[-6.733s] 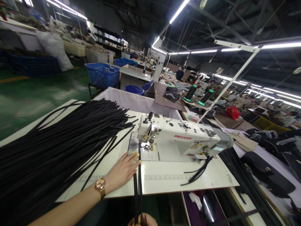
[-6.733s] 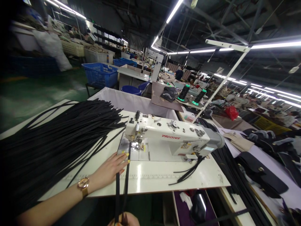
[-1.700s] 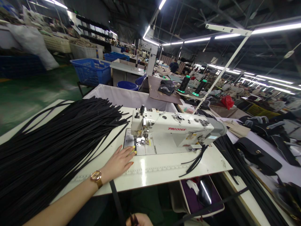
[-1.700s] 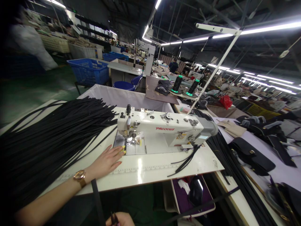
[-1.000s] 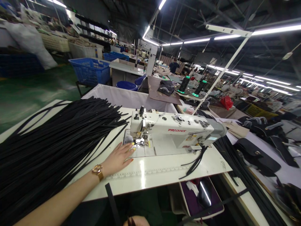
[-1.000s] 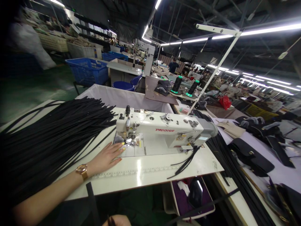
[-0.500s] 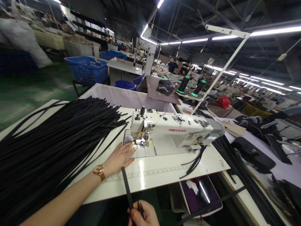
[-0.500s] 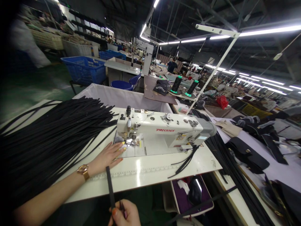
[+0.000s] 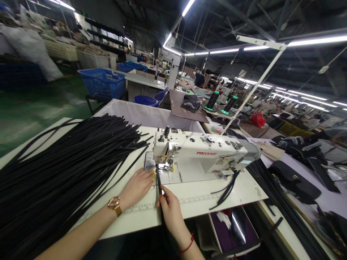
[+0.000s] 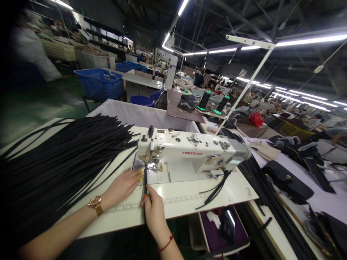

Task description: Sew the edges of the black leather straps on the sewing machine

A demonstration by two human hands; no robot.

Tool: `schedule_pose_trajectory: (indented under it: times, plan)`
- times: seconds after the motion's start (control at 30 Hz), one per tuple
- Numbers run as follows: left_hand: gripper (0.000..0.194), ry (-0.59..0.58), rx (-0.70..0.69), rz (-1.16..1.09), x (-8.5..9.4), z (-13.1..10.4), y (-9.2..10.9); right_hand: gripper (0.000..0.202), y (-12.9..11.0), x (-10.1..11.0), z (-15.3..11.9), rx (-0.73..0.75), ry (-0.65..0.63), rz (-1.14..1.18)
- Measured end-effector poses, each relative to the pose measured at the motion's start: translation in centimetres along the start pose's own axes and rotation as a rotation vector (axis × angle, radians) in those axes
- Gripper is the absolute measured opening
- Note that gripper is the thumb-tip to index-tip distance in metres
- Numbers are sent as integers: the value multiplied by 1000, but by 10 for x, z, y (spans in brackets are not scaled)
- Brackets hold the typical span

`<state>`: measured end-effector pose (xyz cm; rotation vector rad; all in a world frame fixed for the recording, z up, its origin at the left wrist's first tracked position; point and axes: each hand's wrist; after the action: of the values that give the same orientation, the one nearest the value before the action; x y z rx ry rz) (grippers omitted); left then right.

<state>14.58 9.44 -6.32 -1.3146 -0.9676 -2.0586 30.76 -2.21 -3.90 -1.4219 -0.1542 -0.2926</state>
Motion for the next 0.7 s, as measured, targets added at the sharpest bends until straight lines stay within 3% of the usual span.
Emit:
schedule_pose_trajectory:
  times: [0.2,0.7]
  plan:
    - [35,-24,-28,35,-7,-4,4,23,1,-5,12,29,-16,-62]
    - [37,-34,-33,20,-12,-2,-3,22,10,-12,17,12,-9,-123]
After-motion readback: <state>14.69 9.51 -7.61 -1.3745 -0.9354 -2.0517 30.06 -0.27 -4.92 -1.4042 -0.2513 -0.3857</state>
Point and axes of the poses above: each hand's wrist, its own z-axis towards the middle knuckle, its own x-axis out of the back of the hand, y = z × x, and after that the axes turned 11 degrees about x, right-handed
